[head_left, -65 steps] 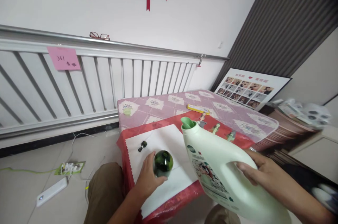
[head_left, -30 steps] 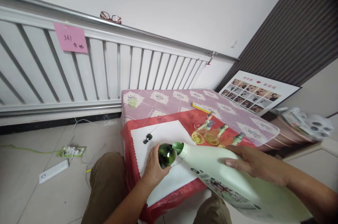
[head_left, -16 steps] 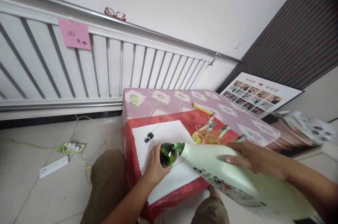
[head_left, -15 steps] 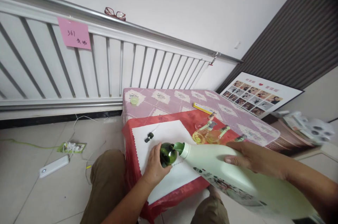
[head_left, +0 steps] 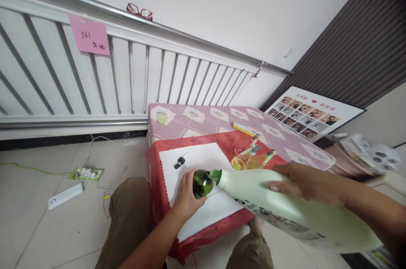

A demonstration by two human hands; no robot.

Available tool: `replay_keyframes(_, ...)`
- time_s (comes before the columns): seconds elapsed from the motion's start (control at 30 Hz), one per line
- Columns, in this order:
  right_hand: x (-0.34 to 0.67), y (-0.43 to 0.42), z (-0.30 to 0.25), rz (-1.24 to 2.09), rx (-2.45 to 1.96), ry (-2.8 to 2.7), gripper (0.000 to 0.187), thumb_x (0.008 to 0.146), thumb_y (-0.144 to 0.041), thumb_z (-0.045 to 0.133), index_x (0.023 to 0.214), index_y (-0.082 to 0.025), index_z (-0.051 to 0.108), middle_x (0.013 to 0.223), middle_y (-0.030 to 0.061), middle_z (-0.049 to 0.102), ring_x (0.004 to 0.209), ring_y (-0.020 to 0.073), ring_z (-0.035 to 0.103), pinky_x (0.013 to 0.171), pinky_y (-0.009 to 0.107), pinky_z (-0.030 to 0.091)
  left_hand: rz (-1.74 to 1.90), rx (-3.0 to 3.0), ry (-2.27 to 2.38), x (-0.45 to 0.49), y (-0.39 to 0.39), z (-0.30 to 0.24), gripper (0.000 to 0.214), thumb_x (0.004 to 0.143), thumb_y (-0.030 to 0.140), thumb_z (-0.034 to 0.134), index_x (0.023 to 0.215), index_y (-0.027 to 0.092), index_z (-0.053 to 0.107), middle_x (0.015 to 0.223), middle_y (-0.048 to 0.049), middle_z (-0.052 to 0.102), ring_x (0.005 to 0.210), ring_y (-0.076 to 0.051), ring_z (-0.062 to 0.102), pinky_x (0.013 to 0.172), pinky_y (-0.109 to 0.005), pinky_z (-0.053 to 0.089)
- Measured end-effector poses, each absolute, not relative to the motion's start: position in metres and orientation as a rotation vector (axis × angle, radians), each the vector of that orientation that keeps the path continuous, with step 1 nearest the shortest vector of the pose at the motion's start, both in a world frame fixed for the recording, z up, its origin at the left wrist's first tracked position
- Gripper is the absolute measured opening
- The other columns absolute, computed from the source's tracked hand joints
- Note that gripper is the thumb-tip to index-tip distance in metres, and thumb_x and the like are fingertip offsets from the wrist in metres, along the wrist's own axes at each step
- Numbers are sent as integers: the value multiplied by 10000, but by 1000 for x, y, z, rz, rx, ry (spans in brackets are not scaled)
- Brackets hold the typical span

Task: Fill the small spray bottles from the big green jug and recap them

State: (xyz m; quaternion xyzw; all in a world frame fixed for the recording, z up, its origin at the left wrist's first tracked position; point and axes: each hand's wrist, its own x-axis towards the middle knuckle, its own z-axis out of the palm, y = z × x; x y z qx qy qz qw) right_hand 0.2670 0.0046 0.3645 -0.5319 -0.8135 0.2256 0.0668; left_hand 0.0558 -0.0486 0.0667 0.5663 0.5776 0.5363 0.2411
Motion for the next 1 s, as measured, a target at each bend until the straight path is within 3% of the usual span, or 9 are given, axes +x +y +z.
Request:
replay_keyframes(0.13, 263, 9, 375, 808, -1678, -2841, 304, 784, -501, 558, 901, -270, 716, 799, 9, 745, 697, 203, 689, 571, 246, 502, 1444, 1549, 1578, 55, -48, 68, 909, 598, 207, 719, 1398, 177, 289, 1335, -148, 444, 1262, -319, 399, 1088, -465, 333)
replay_keyframes(0.43, 247, 6, 392, 897, -1840, -2809, 414, 718, -608, 577, 866, -241, 698, 868, 42, 746, 788, 274, 675, 640, 301, 501, 1441, 1526, 1566, 54, -49, 70, 891, 600, 205, 703, 1391, 196, 292, 1334, -133, 438, 1261, -308, 399, 1081, -470, 333)
replay_keyframes(0.63, 241, 7, 397, 888, -1870, -2886, 520, 751, -679, 487, 929, -222, 661, 914, 62, 732, 853, 289, 658, 708, 323, 493, 1411, 1531, 1578, 53, -49, 71, 893, 598, 215, 704, 1391, 189, 295, 1345, -137, 428, 1266, -306, 393, 1087, -466, 323)
replay_keyframes(1.0, 238, 6, 399, 854, -1960, -2871, 511, 711, -675, 508, 930, -237, 652, 920, 55, 740, 880, 318, 666, 716, 339, 502, 1394, 1502, 1554, 53, -50, 72, 912, 595, 209, 710, 1403, 205, 289, 1346, -126, 421, 1272, -299, 387, 1096, -449, 310)
